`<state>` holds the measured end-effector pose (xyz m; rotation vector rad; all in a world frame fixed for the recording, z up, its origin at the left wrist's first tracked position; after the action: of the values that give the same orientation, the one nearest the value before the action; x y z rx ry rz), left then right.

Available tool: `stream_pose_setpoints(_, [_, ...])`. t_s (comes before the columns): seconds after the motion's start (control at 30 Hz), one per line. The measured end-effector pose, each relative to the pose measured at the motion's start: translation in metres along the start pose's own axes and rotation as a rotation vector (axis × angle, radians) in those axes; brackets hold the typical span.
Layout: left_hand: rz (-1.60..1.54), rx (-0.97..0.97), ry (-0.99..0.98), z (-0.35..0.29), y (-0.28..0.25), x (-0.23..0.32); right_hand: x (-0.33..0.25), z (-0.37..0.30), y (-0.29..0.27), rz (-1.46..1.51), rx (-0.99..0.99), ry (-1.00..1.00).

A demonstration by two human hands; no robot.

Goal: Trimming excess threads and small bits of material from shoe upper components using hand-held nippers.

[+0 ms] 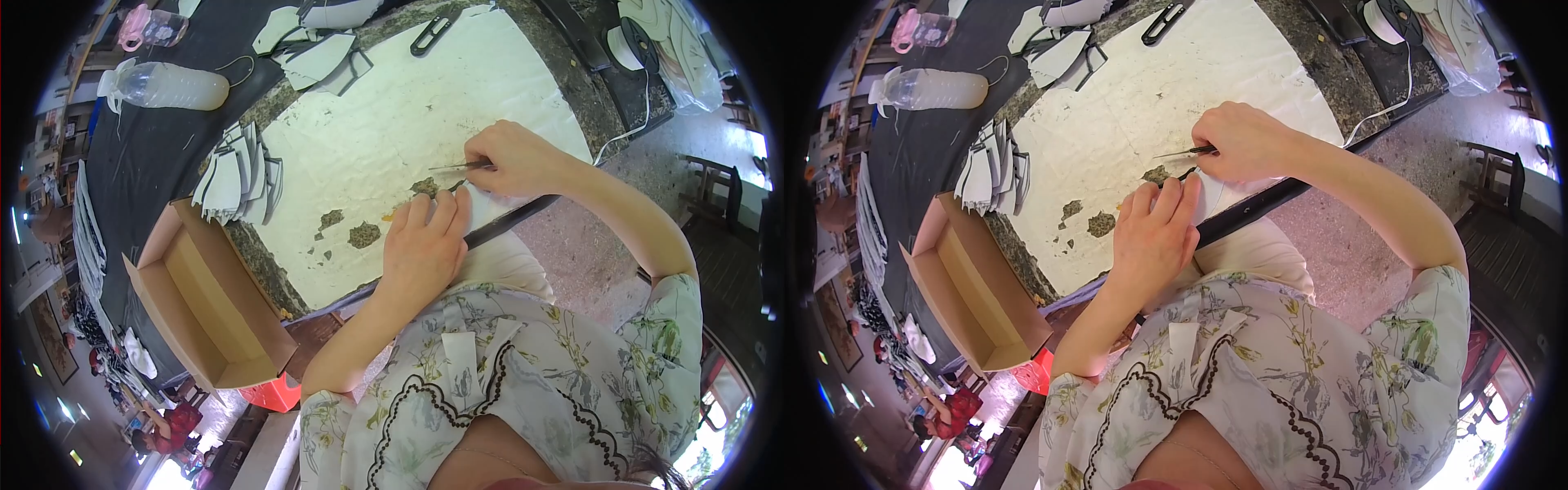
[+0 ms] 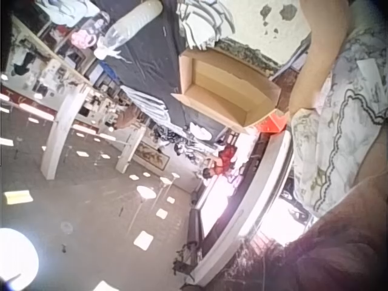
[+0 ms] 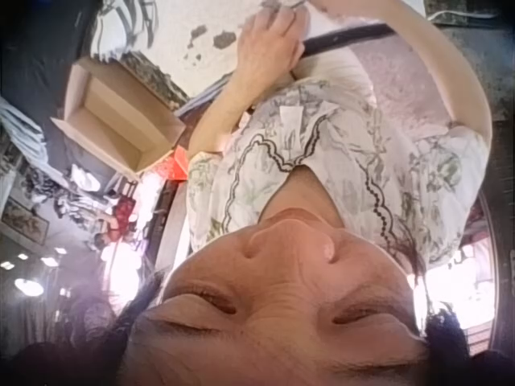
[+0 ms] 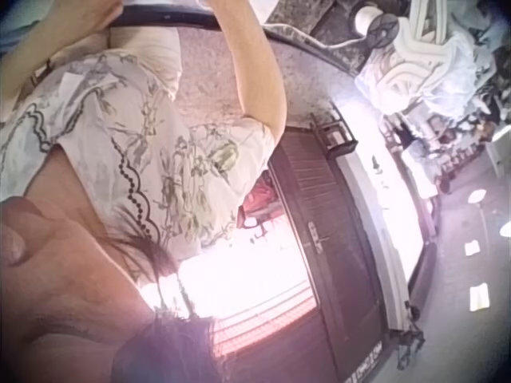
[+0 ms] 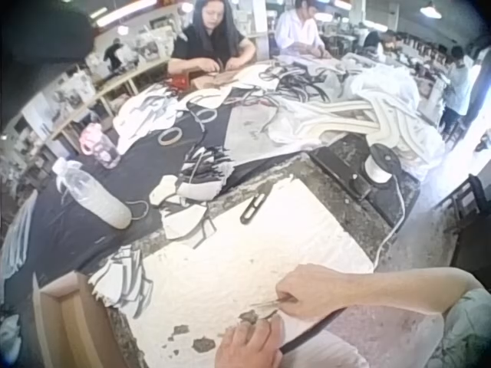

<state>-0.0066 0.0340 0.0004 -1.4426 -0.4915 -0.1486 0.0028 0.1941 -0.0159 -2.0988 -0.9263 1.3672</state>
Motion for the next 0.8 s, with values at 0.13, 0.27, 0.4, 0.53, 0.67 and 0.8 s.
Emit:
stream_pose_setpoints(0.13, [-0.003, -0.034, -0.007, 0.003, -0.003, 0.002, -0.006, -0.004, 0.001, -0.084, 0.038, -0.003])
stream_pose_setpoints(0.27, [-0.005, -0.072, -0.011, 0.011, -0.004, 0.005, -0.008, -0.007, -0.002, -0.19, -0.014, 0.041])
stream_pose_setpoints(0.4, [-0.005, -0.027, -0.05, 0.009, -0.002, 0.005, -0.007, -0.033, -0.034, -0.207, 0.485, 0.058])
stream_pose_setpoints(0.53, [0.011, 0.164, -0.056, -0.009, 0.004, 0.002, -0.021, -0.081, -0.011, -0.134, 0.635, 0.186])
stream_pose_setpoints(0.67, [0.005, 0.197, -0.066, -0.007, 0.006, 0.008, -0.013, -0.091, 0.037, -0.172, 0.534, 0.25])
stream_pose_setpoints(0.8, [0.014, 0.194, -0.067, -0.007, 0.006, 0.008, -0.019, -0.073, 0.039, -0.254, 0.627, 0.169])
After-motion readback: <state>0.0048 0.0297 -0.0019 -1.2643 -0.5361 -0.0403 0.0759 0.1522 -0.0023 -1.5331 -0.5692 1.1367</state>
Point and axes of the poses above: each hand's wrist, its own z-axis towards the middle knuckle, its own y-axis out of the palm, x = y × z, the point moved 6 cm from there along z, towards the middle knuckle, and after that the axes turned 4 degrees about -z, right-handed, at the moved point
